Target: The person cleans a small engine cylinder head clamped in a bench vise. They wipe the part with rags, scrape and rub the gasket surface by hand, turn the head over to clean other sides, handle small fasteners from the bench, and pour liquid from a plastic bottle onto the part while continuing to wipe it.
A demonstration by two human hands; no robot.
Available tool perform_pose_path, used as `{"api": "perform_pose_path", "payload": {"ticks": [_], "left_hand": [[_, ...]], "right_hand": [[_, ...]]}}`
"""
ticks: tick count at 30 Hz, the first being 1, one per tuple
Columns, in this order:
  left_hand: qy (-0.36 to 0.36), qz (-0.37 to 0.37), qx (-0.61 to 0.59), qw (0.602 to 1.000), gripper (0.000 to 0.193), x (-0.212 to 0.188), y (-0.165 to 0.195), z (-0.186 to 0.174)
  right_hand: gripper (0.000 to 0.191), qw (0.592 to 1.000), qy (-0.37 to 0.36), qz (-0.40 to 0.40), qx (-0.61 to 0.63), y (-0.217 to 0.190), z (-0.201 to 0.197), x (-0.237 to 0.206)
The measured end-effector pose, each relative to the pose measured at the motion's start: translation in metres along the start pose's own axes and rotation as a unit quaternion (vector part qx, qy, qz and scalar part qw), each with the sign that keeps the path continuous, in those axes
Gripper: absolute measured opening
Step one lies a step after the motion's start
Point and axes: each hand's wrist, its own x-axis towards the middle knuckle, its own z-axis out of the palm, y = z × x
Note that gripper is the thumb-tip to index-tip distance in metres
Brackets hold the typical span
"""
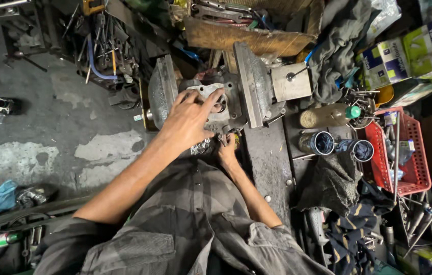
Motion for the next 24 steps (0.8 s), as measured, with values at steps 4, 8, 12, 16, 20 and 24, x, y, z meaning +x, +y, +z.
{"api": "perform_pose_path", "payload": {"ticks": [4,8,12,16,20,24], "left_hand": [[-0.016,0.004,-0.033,0.999,0.115,0.005,-0.005,-0.008],[0.007,0.039,-0.059,0.997,0.104,0.000,-0.007,-0.013],[0.101,0.171,-0.062,0.978,0.070,-0.036,0.000,0.003],[0.009,0.214,-0.284,0.934,0.033,-0.084,-0.005,0.047],[-0.191,0.041,-0.454,0.869,0.038,-0.084,-0.037,0.112],[-0.113,-0.134,-0.440,0.881,0.066,-0.045,-0.047,0.184]], "right_hand": [[0.014,1.000,-0.003,0.021,0.003,0.008,0.001,0.001],[0.019,0.994,0.019,0.042,-0.096,0.005,-0.006,0.005],[0.023,0.922,-0.129,-0.093,-0.353,-0.031,-0.048,0.001],[0.021,0.926,-0.011,-0.103,-0.364,-0.114,-0.116,-0.019],[0.034,0.695,0.355,-0.328,-0.533,-0.171,-0.175,0.005],[0.058,0.768,0.307,-0.253,-0.502,-0.175,-0.205,0.050]]}}
